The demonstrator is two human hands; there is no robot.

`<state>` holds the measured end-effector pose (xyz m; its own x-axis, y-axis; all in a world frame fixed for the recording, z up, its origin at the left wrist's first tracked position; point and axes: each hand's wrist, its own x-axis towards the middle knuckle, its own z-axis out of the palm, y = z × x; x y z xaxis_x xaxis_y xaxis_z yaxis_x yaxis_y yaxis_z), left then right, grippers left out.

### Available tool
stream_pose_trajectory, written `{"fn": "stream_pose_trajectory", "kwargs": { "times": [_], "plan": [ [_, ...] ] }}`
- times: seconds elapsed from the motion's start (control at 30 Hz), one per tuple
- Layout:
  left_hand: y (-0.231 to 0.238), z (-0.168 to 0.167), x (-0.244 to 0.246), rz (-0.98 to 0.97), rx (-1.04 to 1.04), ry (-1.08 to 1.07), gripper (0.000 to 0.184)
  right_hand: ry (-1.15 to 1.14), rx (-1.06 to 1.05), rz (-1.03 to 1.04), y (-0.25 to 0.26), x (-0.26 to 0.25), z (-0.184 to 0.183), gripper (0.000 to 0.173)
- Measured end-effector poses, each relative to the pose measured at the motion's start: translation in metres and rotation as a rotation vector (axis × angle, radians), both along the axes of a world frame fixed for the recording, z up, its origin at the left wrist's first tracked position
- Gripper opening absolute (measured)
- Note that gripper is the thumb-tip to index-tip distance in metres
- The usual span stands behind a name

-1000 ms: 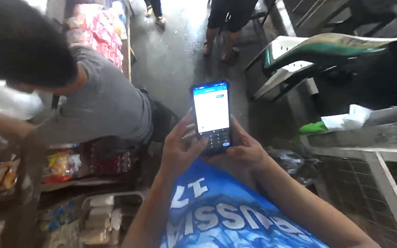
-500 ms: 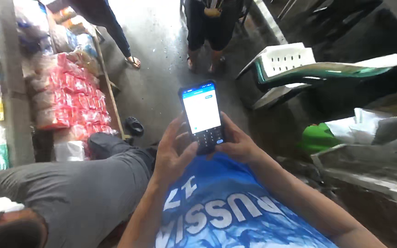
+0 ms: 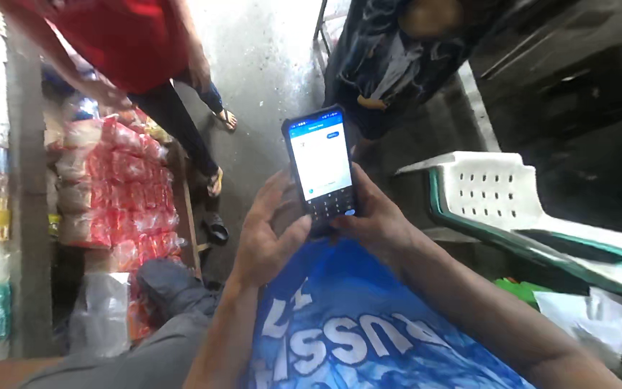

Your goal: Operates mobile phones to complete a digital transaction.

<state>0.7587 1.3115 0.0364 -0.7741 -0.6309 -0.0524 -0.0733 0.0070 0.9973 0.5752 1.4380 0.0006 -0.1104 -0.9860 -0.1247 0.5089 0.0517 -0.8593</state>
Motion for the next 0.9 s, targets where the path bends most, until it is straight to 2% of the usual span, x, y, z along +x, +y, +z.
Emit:
{"fn": "stream_pose_trajectory", "kwargs": {
  "times": [0.17,0.33,0.53,0.77,0.9],
  "plan": [
    [-0.074,0.002,-0.056,0.001,0.004,0.068,0.073,0.047,0.029,0.007,-0.079,-0.057,0.011,0.074],
    [-0.158,-0.008,-0.104,-0.012,0.064,0.128,0.073,0.064,-0.006,0.012,-0.161,-0.109,0.004,0.074],
    [-0.294,-0.029,-0.161,-0.005,0.092,0.157,0.074,0.017,-0.141,0.049,-0.294,-0.168,-0.018,0.079],
    [-0.465,-0.002,-0.226,-0.015,0.165,0.221,0.075,-0.083,-0.211,0.060,-0.469,-0.229,0.004,0.077],
    [-0.548,0.017,-0.271,0.024,0.116,0.272,0.068,-0.084,-0.311,0.044,-0.560,-0.266,0.015,0.072]
  ]
}}
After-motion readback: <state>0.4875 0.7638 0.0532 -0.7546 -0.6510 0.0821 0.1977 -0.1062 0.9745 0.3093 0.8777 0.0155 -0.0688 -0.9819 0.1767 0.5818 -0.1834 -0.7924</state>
